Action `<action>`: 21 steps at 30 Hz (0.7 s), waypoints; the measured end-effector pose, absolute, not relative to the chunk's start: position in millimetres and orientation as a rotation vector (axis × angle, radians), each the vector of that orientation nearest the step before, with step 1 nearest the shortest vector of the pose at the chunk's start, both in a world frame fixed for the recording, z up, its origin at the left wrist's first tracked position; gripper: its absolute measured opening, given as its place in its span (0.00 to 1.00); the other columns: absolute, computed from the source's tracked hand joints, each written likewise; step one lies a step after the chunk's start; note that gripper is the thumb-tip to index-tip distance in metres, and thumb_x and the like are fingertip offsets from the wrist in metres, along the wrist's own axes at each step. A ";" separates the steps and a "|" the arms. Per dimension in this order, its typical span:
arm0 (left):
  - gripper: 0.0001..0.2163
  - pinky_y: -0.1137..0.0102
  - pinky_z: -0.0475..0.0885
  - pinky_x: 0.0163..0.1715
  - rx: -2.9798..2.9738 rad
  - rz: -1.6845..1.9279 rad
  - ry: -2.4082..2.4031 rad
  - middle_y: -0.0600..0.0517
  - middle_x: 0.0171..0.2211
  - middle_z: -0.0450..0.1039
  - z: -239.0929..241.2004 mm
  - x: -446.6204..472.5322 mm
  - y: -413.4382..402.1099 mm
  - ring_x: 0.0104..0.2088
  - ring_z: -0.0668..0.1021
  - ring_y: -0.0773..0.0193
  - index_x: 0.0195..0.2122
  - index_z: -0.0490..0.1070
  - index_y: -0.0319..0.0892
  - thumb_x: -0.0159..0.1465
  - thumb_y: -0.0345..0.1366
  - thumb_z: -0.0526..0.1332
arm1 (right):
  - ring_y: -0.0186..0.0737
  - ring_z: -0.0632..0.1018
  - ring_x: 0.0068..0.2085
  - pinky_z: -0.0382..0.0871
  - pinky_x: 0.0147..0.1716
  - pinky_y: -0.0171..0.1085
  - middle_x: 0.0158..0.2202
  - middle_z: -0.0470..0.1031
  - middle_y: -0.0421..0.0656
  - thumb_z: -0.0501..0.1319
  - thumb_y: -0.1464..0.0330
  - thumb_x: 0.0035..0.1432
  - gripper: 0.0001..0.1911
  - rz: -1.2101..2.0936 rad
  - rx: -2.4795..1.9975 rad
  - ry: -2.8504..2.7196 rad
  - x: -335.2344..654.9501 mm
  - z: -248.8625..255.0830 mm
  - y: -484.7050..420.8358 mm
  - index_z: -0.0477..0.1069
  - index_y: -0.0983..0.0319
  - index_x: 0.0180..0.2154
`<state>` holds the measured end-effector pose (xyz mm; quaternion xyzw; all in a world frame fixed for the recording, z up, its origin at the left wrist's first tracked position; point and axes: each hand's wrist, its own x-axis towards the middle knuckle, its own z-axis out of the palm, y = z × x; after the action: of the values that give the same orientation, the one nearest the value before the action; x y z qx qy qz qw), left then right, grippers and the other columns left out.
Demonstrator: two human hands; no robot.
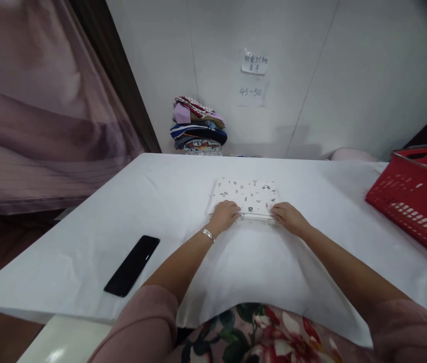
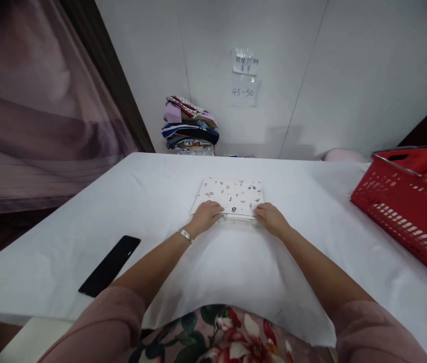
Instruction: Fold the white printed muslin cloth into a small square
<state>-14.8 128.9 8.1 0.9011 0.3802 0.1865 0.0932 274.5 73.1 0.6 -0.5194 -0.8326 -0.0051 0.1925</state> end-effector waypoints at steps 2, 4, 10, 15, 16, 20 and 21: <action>0.08 0.61 0.65 0.45 2.719 0.510 1.108 0.49 0.42 0.73 10.9 -7.9 128.8 0.44 0.71 0.58 0.40 0.75 0.45 0.64 0.35 0.57 | 0.47 0.73 0.45 0.68 0.44 0.44 0.43 0.76 0.49 0.52 0.69 0.61 0.14 -0.060 -1.481 -2.377 273.9 2.3 75.8 0.77 0.61 0.39; 0.08 0.63 0.65 0.43 2.737 0.490 1.132 0.49 0.39 0.73 13.4 -4.1 127.8 0.42 0.71 0.59 0.38 0.75 0.44 0.65 0.34 0.56 | 0.46 0.72 0.43 0.68 0.43 0.42 0.41 0.76 0.49 0.52 0.70 0.62 0.14 -0.100 -1.505 -2.393 273.0 5.2 76.0 0.76 0.62 0.37; 0.11 0.65 0.64 0.38 2.790 0.526 1.193 0.49 0.36 0.72 12.9 -8.0 122.1 0.39 0.70 0.60 0.37 0.75 0.44 0.67 0.33 0.52 | 0.43 0.71 0.40 0.64 0.40 0.39 0.39 0.76 0.48 0.50 0.72 0.63 0.14 -0.230 -1.540 -2.418 270.7 12.5 63.9 0.75 0.62 0.36; 0.11 0.65 0.65 0.38 2.836 0.484 1.178 0.48 0.36 0.72 5.9 -9.1 119.8 0.39 0.70 0.60 0.37 0.75 0.43 0.67 0.31 0.52 | 0.43 0.71 0.39 0.65 0.39 0.39 0.36 0.75 0.48 0.49 0.73 0.63 0.16 -0.170 -1.550 -2.507 267.3 11.0 57.1 0.75 0.62 0.35; 0.11 0.65 0.65 0.38 2.832 0.487 1.174 0.48 0.36 0.72 5.0 -9.0 119.8 0.39 0.70 0.60 0.37 0.75 0.43 0.66 0.31 0.52 | 0.43 0.71 0.39 0.65 0.39 0.39 0.37 0.75 0.48 0.49 0.72 0.63 0.16 -0.146 -1.550 -2.507 267.2 11.0 56.6 0.75 0.62 0.35; 0.11 0.63 0.66 0.40 2.813 0.514 1.104 0.48 0.37 0.72 3.4 -11.2 121.5 0.40 0.70 0.59 0.39 0.75 0.43 0.67 0.34 0.52 | 0.44 0.71 0.44 0.68 0.39 0.40 0.41 0.74 0.48 0.49 0.69 0.64 0.15 0.009 -1.489 -2.493 270.8 12.5 54.8 0.75 0.59 0.40; 0.11 0.63 0.66 0.41 2.811 0.515 1.084 0.48 0.38 0.72 3.6 -12.2 122.0 0.40 0.71 0.59 0.40 0.74 0.44 0.67 0.35 0.52 | 0.44 0.71 0.45 0.69 0.40 0.40 0.42 0.74 0.48 0.50 0.68 0.64 0.15 0.044 -1.481 -2.486 272.4 12.9 54.6 0.75 0.58 0.41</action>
<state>-12.2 122.0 3.6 0.9189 0.3543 0.1683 0.0427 272.4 54.6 12.9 -0.5080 -0.8523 0.0150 0.1236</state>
